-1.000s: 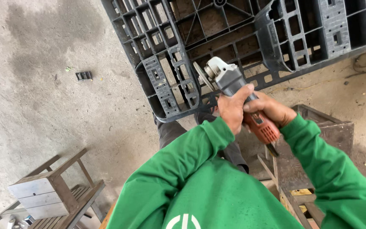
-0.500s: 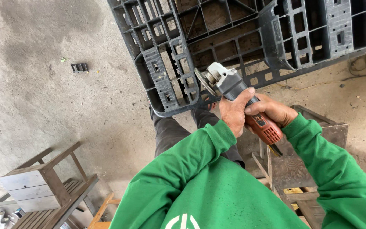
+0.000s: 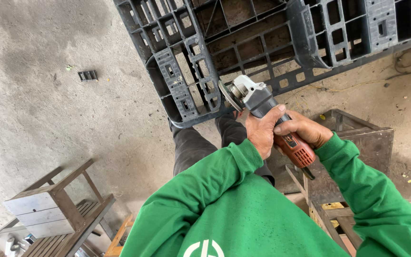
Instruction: The person uses an angle grinder to cut through the ribs and segments of a plastic pallet, holding the tool with both hands while moving it along the plastic surface.
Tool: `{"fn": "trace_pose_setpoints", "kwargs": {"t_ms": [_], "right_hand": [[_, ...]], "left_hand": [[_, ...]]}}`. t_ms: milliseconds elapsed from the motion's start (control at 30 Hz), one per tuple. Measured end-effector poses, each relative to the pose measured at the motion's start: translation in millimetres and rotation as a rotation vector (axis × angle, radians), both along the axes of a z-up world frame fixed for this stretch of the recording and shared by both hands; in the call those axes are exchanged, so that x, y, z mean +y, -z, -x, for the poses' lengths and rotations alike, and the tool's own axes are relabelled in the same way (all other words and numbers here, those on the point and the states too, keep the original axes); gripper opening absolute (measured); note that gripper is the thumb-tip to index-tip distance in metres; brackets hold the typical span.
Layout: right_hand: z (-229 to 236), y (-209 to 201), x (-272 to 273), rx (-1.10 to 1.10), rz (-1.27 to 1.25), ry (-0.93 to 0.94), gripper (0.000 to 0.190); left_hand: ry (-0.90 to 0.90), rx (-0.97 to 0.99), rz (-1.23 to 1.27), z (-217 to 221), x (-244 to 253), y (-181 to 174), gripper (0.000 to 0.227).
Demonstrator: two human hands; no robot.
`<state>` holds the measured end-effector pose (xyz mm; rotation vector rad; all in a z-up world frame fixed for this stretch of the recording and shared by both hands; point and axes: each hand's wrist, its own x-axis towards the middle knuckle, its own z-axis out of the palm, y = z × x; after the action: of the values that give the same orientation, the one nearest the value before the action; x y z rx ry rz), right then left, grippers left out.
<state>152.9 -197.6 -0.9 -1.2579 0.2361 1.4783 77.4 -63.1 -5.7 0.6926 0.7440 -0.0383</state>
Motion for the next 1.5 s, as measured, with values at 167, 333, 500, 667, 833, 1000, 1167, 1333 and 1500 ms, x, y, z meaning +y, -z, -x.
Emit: {"fn": "trace_pose_setpoints", "kwargs": {"t_ms": [167, 333, 500, 667, 833, 1000, 1167, 1333, 1500], "right_hand": [[9.2, -0.2, -1.2, 0.031, -0.018, 0.021, 0.052], [20.1, 2.0, -3.1, 0.053, -0.05, 0.061, 0.051], [34.9, 2.7, -3.1, 0.042, -0.033, 0.091, 0.051], [45.2, 7.9, -3.7, 0.017, -0.044, 0.1, 0.049], [57.3, 4.3, -1.3, 0.043, -0.054, 0.148, 0.047], [74.2, 8.4, 1.7, 0.028, -0.062, 0.209, 0.046], [102.2, 20.2, 4.0, 0.038, -0.057, 0.283, 0.047], [140.5, 29.9, 16.8, 0.026, -0.087, 0.435, 0.053], [184.7, 26.8, 53.4, 0.024, -0.059, 0.647, 0.055]], "left_hand": [[0.06, 0.076, -0.039, 4.3, 3.0, -6.0, 0.035], [0.091, 0.064, -0.061, 11.2, 3.4, -6.0, 0.036], [0.109, 0.072, -0.038, 18.6, 3.7, -2.7, 0.034], [0.12, 0.074, -0.029, 25.5, 5.0, -1.0, 0.032], [0.156, 0.066, -0.056, 33.3, 8.8, -1.4, 0.032], [0.214, 0.055, -0.047, 42.5, 14.8, 2.2, 0.033], [0.271, 0.029, -0.061, 56.5, 23.4, -0.1, 0.034], [0.343, 0.013, -0.112, 72.6, 39.0, 0.8, 0.039], [0.548, 0.044, -0.161, 81.3, 74.1, -3.2, 0.044]]}}
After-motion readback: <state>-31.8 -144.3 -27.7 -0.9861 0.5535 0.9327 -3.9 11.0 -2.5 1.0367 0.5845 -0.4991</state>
